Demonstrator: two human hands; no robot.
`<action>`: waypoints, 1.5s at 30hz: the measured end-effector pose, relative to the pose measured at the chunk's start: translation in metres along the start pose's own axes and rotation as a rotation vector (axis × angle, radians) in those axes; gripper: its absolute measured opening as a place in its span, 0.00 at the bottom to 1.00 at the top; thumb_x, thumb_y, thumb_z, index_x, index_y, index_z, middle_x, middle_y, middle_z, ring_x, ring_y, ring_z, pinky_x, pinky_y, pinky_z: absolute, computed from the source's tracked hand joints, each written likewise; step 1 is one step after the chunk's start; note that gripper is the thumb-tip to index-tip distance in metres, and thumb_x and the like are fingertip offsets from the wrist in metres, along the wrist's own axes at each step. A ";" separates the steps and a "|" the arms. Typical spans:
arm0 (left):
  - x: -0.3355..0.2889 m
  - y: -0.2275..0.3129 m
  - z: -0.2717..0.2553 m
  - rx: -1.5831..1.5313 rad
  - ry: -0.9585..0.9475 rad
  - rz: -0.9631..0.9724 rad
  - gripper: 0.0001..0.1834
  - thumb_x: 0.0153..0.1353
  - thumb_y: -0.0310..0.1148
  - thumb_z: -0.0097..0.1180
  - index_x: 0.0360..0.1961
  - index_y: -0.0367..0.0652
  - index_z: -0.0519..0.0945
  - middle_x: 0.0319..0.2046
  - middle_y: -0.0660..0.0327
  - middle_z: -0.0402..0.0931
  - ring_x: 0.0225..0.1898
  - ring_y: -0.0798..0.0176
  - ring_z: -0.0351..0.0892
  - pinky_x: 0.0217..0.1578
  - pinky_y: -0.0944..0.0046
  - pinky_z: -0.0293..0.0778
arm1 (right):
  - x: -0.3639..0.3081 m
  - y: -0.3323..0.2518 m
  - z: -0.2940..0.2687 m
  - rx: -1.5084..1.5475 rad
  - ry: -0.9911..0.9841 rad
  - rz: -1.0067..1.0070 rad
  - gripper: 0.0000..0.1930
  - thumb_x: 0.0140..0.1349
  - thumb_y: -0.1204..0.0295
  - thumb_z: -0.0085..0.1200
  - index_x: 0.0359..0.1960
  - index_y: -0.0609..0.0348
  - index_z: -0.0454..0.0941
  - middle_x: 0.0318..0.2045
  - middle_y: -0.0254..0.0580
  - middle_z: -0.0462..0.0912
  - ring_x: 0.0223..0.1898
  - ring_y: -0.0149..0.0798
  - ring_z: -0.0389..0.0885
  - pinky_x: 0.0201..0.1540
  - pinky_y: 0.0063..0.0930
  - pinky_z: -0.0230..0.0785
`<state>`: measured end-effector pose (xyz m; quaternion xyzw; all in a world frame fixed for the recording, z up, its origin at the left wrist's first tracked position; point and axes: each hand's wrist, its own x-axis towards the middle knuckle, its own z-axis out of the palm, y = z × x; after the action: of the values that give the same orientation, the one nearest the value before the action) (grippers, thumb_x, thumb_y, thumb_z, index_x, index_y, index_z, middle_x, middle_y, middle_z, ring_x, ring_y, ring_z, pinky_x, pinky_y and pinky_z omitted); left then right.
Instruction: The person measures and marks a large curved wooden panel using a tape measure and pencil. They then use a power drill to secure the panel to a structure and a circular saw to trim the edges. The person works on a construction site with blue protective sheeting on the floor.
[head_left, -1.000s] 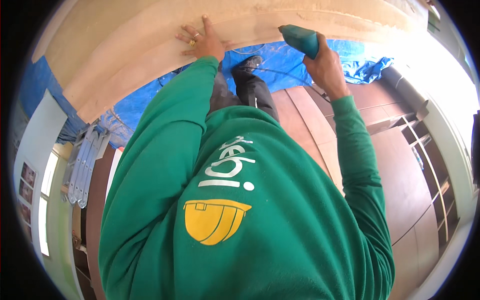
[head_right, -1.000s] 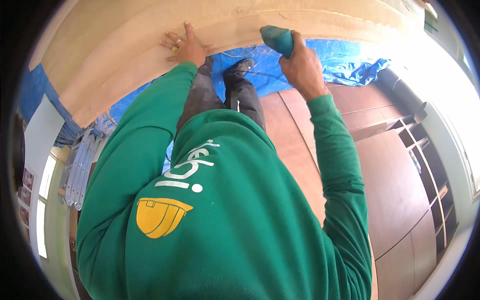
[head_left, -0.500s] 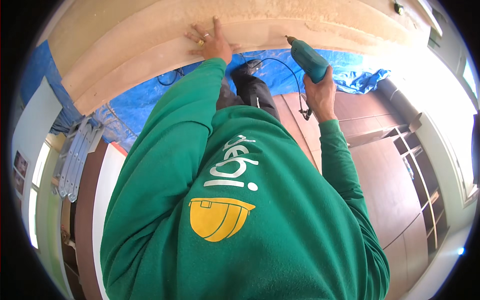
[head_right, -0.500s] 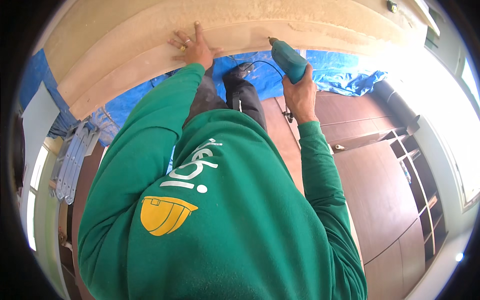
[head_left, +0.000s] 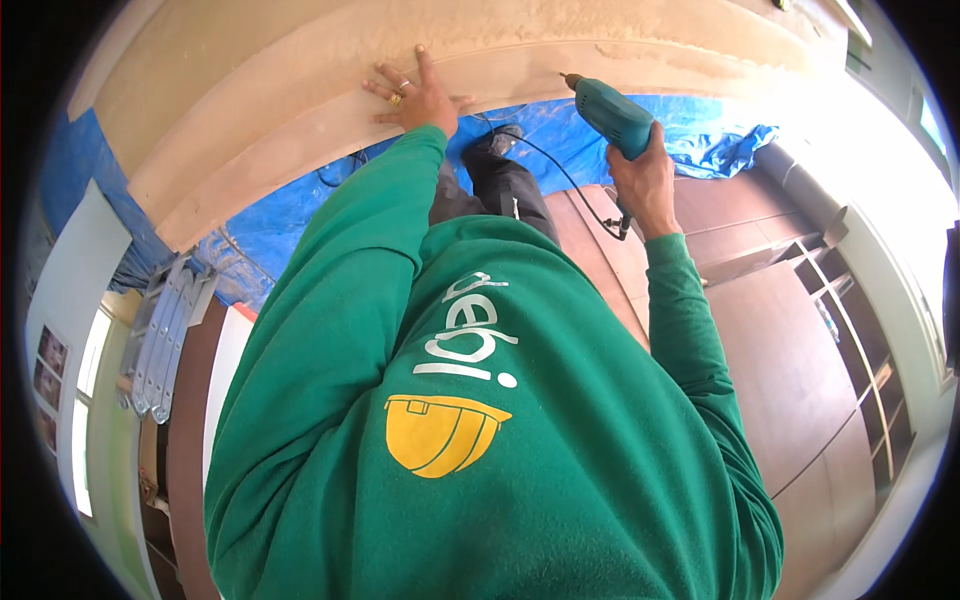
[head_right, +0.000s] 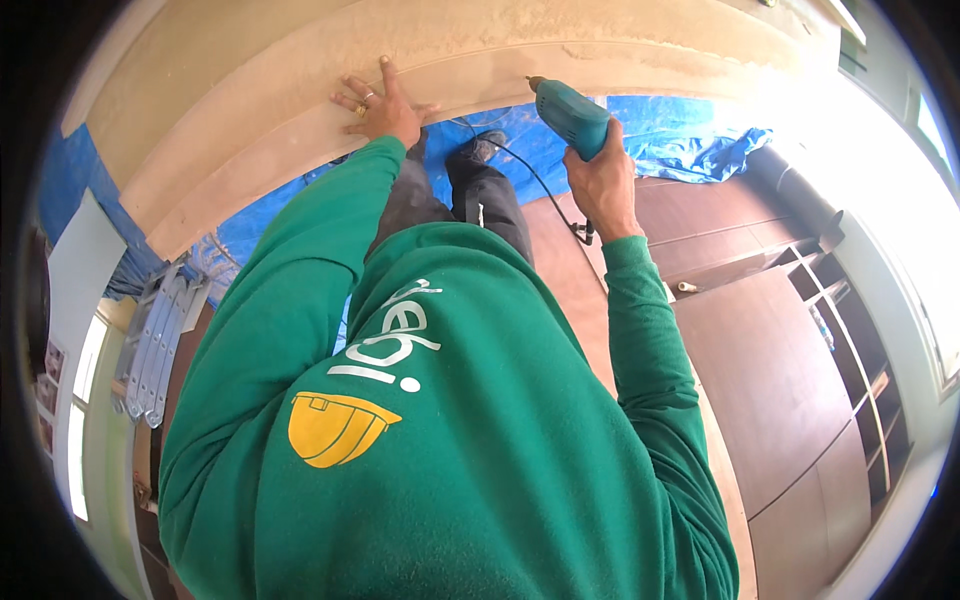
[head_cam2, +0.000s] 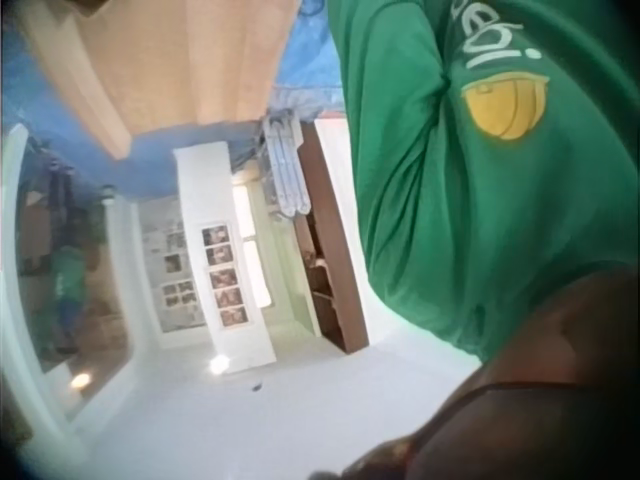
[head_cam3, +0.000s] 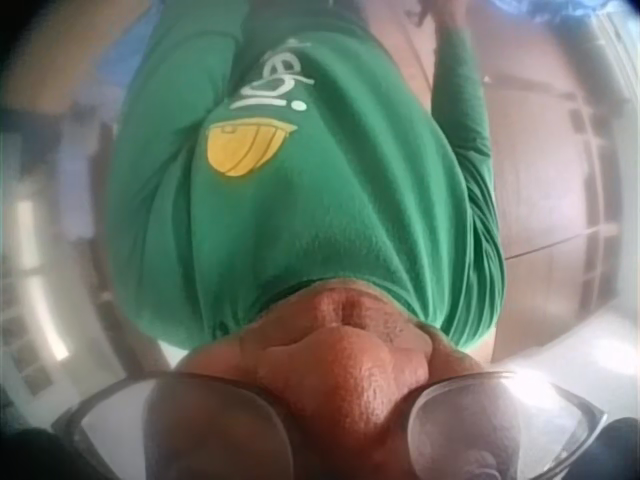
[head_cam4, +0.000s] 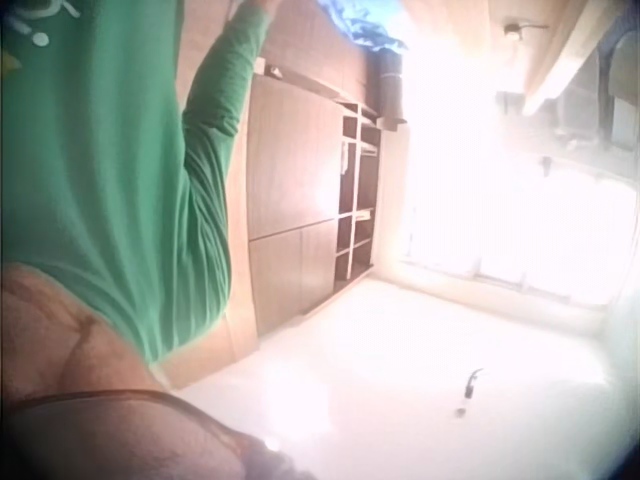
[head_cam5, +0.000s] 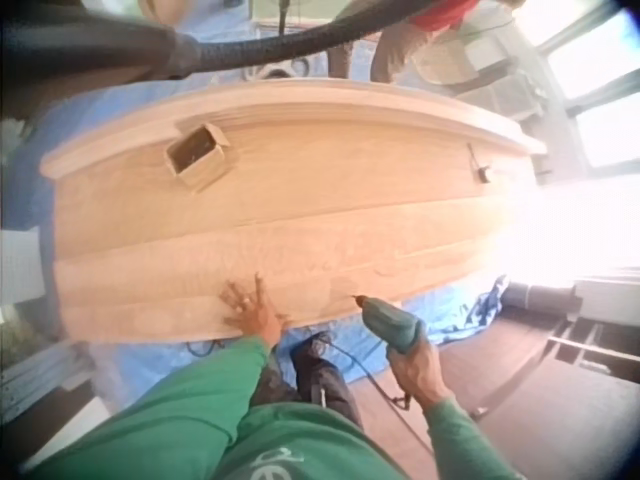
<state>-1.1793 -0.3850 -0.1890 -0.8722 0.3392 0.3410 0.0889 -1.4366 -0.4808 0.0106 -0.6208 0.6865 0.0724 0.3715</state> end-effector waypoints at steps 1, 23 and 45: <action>0.000 -0.001 0.002 -0.020 0.012 0.002 0.71 0.50 0.68 0.78 0.86 0.73 0.42 0.83 0.31 0.23 0.80 0.12 0.18 0.63 0.02 0.49 | 0.000 -0.002 -0.001 0.013 -0.007 0.010 0.34 0.63 0.68 0.62 0.69 0.69 0.67 0.38 0.75 0.87 0.44 0.73 0.88 0.47 0.57 0.79; 0.018 -0.002 0.026 -0.053 -0.071 0.072 0.74 0.53 0.63 0.78 0.87 0.67 0.34 0.84 0.40 0.47 0.83 0.29 0.44 0.69 0.07 0.46 | -0.140 0.109 -0.124 0.696 0.511 0.189 0.25 0.70 0.73 0.63 0.65 0.67 0.69 0.41 0.48 0.90 0.39 0.39 0.93 0.37 0.32 0.86; -0.060 0.496 0.130 0.251 0.010 0.412 0.62 0.62 0.63 0.70 0.87 0.63 0.44 0.82 0.23 0.32 0.83 0.18 0.31 0.81 0.31 0.36 | -0.010 0.490 -0.458 0.786 1.013 0.084 0.27 0.69 0.74 0.66 0.67 0.64 0.70 0.37 0.46 0.90 0.34 0.35 0.91 0.32 0.29 0.81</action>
<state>-1.6043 -0.6766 -0.2099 -0.7684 0.5500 0.3028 0.1238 -2.0735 -0.6231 0.1661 -0.3681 0.7761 -0.4723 0.1977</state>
